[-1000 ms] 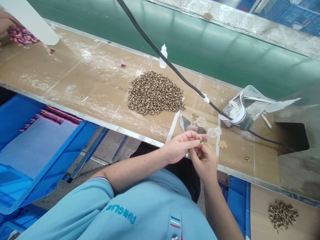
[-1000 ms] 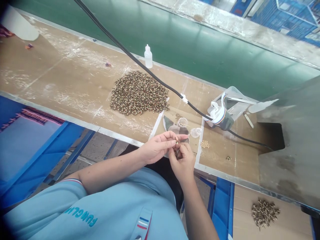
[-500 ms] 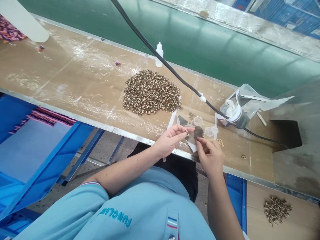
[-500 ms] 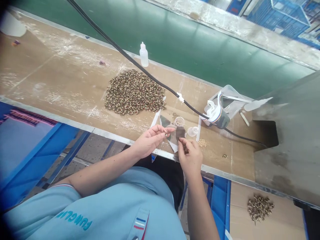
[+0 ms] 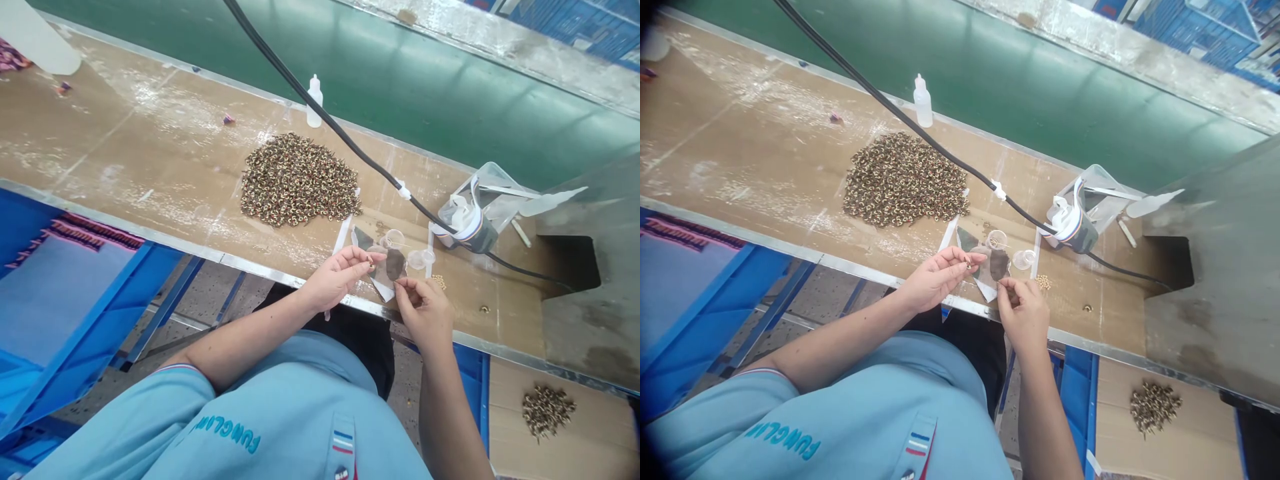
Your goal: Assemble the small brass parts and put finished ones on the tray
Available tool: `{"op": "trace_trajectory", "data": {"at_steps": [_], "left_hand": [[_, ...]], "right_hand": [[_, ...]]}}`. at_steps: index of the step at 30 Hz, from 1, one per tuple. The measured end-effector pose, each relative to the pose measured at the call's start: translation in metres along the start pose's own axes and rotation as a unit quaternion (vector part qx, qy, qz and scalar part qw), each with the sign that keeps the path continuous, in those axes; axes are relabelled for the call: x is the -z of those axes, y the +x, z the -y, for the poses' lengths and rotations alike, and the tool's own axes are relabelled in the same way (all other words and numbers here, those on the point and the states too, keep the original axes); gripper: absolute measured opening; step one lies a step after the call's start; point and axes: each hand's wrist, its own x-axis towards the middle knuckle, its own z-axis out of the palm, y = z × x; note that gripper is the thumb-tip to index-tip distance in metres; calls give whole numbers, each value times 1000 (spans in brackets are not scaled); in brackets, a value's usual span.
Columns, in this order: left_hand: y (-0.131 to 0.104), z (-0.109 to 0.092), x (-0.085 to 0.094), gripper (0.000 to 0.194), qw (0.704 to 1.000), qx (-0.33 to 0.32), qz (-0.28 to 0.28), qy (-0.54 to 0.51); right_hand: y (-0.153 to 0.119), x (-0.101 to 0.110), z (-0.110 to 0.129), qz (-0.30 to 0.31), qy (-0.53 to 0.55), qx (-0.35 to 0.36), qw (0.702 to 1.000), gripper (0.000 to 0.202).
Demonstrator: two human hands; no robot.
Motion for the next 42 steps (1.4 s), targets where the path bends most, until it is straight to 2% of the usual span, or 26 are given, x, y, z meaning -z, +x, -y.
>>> {"op": "trace_trajectory", "data": {"at_steps": [6,10,13,17,20,24,31,39,42], "left_hand": [[0,-1,0,16,1000,1,2,-2],[0,-2,-1,16,1000,7,6,-2],[0,-2,-1,18,1000,4,6,-4],[0,-1,0,19,1000,3,7,-1],[0,-1,0,19,1000,2,6,6],[-1,-1,-1,19,1000,3,2,14],[-1,-2,0,16,1000,8,6,13],[-1,-1,1,16,1000,7,7,5],[-2,-1,1,17,1000,6,9,3]], "right_hand": [[-9,-3,-4,-42,-96,118,987,17],[-13,-3,-10,-52,-112,171,977,19],[-13,-1,-13,-45,-77,163,983,18],[-8,0,-9,-49,-24,111,992,14],[-4,-2,-4,-67,-50,101,991,13],[0,-5,0,-62,-122,135,981,16],[3,3,7,7,-218,172,961,24],[-4,5,13,35,-276,238,931,28],[-3,5,13,25,-271,239,932,24]]}}
